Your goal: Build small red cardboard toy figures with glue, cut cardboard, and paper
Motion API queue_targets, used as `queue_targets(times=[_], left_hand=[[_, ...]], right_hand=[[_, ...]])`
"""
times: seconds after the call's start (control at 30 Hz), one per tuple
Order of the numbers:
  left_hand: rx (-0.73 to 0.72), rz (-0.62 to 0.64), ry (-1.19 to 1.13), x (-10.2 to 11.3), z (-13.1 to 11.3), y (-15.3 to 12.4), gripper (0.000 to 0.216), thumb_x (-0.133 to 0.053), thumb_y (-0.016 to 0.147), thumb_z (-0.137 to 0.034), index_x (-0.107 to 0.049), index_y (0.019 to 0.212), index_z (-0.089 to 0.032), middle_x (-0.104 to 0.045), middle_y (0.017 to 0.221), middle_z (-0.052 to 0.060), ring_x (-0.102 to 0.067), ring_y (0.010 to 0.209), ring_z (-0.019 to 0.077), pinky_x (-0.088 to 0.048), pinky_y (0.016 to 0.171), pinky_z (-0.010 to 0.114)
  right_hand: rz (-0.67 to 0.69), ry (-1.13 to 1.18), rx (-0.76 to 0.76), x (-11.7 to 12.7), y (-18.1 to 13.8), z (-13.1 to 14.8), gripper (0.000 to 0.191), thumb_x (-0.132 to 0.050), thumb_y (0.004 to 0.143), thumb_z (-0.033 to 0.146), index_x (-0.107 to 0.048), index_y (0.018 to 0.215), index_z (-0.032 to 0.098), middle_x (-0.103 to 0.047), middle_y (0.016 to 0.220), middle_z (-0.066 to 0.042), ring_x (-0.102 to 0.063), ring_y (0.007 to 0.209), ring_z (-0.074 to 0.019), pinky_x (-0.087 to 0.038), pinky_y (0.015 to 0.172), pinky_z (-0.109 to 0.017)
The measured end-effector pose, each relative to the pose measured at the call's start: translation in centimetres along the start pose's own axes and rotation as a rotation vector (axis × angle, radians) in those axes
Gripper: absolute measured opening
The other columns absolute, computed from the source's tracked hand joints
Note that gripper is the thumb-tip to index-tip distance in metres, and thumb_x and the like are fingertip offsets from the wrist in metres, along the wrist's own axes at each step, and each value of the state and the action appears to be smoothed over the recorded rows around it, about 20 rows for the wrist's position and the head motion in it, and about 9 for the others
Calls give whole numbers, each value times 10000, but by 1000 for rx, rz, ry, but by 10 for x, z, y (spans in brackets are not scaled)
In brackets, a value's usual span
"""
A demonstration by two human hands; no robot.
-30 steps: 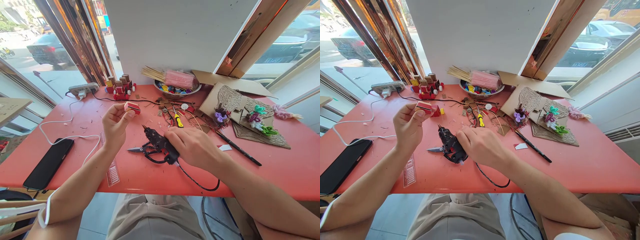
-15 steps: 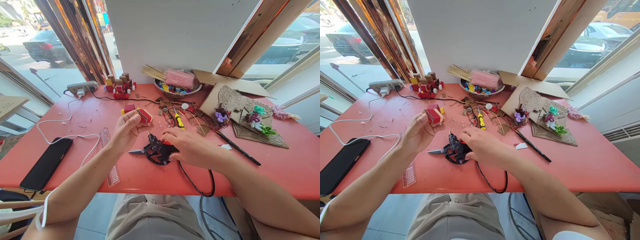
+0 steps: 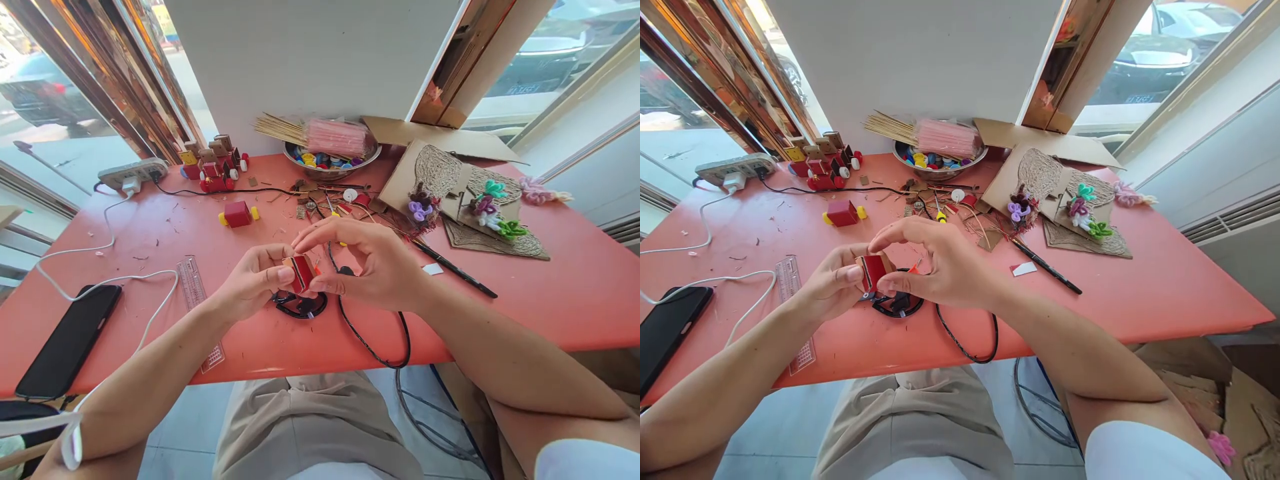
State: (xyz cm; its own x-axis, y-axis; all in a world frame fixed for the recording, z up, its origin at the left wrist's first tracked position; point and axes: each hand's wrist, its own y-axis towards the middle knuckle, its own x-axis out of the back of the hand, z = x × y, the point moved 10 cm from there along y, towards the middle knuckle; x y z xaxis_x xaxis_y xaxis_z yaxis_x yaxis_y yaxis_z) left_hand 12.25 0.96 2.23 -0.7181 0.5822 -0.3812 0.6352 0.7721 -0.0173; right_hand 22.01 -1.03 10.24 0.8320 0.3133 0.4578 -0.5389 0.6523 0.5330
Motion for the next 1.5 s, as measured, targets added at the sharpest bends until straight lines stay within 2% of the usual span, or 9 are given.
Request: queue_targets(times=[0.2, 0.4, 0.53, 0.8, 0.97, 1.07, 1.2, 1.5], left_hand=[[17, 3, 21, -1, 1, 0, 551, -973, 652, -608, -686, 721, -144, -619, 602, -20, -619, 581, 110, -543, 593, 212], [66, 11, 28, -4, 4, 0, 586, -981, 626, -627, -682, 730, -133, -653, 649, -2, -618, 585, 104, -561, 607, 224], [85, 5, 24, -5, 6, -1, 591, -986, 621, -620, -643, 695, -144, -624, 613, -20, -612, 554, 105, -599, 621, 253], [79, 39, -19, -9, 9, 0, 514, -974, 669, -580, -697, 714, -149, -649, 619, -4, -643, 548, 119, -610, 611, 250], [89, 35, 3, -9, 11, -1, 539, -958, 678, -607, -677, 676, -147, -692, 669, 37, -702, 624, 166, -608, 626, 266], [91, 37, -3, -8, 13, -2, 528, -952, 690, -605, -693, 703, -145, -698, 686, 39, -702, 633, 169, -613, 647, 278], [72, 25, -54, -8, 12, -1, 481, -965, 704, -555, -729, 759, -139, -672, 687, 8, -659, 605, 126, -627, 663, 266], [59, -64, -79, 1, 11, -1, 463, -988, 678, -535, -828, 880, -152, -717, 761, 19, -641, 625, 100, -563, 615, 208]], right_hand=[[2, -42, 20, -1, -1, 2, 257, -854, 905, 280, -779, 1136, 195, -813, 1154, -99, -752, 1094, -218, -599, 1006, -374], [7, -39, 20, -2, -2, 0, 236, -862, 894, 280, -806, 1112, 208, -806, 1160, -99, -758, 1077, -215, -606, 991, -370], [7, -33, 21, 0, -3, -1, 245, -874, 884, 291, -825, 1111, 211, -802, 1198, -111, -765, 1083, -219, -612, 987, -377], [27, -30, 14, 0, -3, 1, 177, -893, 854, 263, -841, 1018, 224, -817, 1157, -95, -770, 1075, -226, -627, 949, -371], [34, -23, -2, -1, -3, 0, 172, -896, 850, 271, -842, 1008, 230, -820, 1159, -90, -768, 1090, -229, -630, 952, -373], [40, -27, -8, -1, -3, -1, 185, -893, 851, 272, -839, 1023, 229, -818, 1171, -94, -772, 1086, -229, -629, 967, -377], [17, -75, 19, 1, -4, 2, 219, -870, 877, 277, -826, 1077, 200, -809, 1202, -116, -772, 1088, -225, -627, 983, -379], [-53, -270, 106, -1, -6, 10, 153, -810, 929, 261, -788, 1077, 225, -813, 1171, -94, -753, 1101, -225, -634, 957, -397]])
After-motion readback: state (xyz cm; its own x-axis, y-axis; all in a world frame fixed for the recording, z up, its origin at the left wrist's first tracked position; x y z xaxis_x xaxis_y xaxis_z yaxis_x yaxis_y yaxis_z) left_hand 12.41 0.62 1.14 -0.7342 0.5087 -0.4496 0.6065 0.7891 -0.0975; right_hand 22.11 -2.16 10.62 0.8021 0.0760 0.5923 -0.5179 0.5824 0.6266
